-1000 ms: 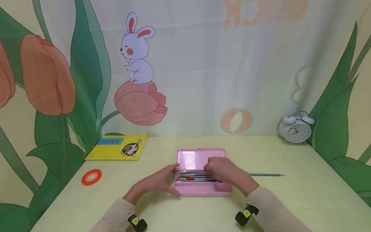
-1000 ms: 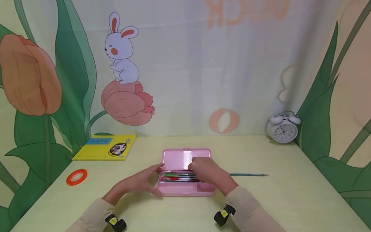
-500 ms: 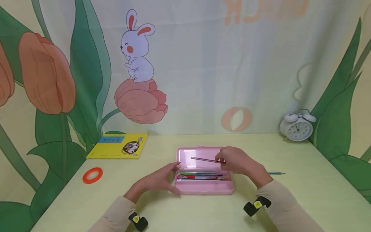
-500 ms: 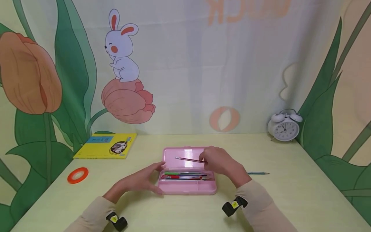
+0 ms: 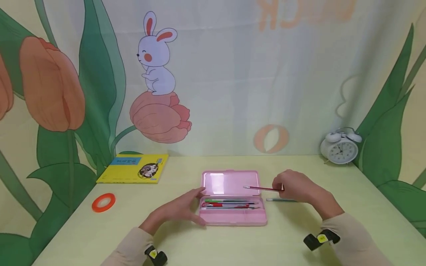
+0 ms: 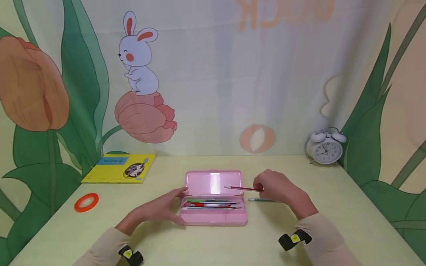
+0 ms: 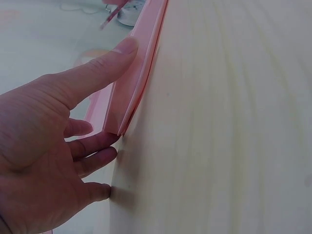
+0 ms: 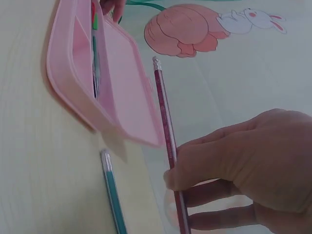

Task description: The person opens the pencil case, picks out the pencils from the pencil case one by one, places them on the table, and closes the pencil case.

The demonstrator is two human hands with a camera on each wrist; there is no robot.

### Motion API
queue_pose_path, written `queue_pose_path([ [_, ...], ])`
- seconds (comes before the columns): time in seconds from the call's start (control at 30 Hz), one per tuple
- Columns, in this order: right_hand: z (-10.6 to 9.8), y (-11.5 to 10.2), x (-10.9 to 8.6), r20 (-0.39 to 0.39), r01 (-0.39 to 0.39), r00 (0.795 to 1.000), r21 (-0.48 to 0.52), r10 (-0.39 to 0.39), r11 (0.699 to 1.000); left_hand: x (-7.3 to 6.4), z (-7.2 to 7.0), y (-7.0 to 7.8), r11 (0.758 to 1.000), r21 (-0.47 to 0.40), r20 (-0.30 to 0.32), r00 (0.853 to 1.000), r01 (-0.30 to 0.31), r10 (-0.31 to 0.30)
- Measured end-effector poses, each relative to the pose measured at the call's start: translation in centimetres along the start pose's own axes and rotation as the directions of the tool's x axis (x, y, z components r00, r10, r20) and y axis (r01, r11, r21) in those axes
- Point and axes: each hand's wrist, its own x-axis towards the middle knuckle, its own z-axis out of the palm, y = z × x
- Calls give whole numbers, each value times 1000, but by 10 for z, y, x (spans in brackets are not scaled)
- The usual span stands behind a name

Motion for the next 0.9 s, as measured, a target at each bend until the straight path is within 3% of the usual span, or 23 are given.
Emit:
queue_pose_path([
  [0.13, -2, 10, -12, 94, -46, 995, 48, 42, 998, -2, 0, -3, 1000, -23, 10, 1000, 16, -16],
  [0.3, -7, 17, -25, 214, -122, 972, 103, 98, 987, -2, 0, -3, 1000, -18, 14, 1000, 3, -3],
  [0.6, -3, 15, -29, 391, -202, 904, 28, 175, 979, -1, -1, -2, 1000, 14, 2, 1000, -3, 3],
  [0.77, 0, 19, -34, 438, -266, 871, 39, 223, 963, -1, 0, -3, 1000, 14, 9, 1000, -4, 4],
  [0.9, -2, 22, -33, 440, -277, 868, 42, 231, 960, 0, 0, -3, 1000, 20, 8, 1000, -11, 11],
])
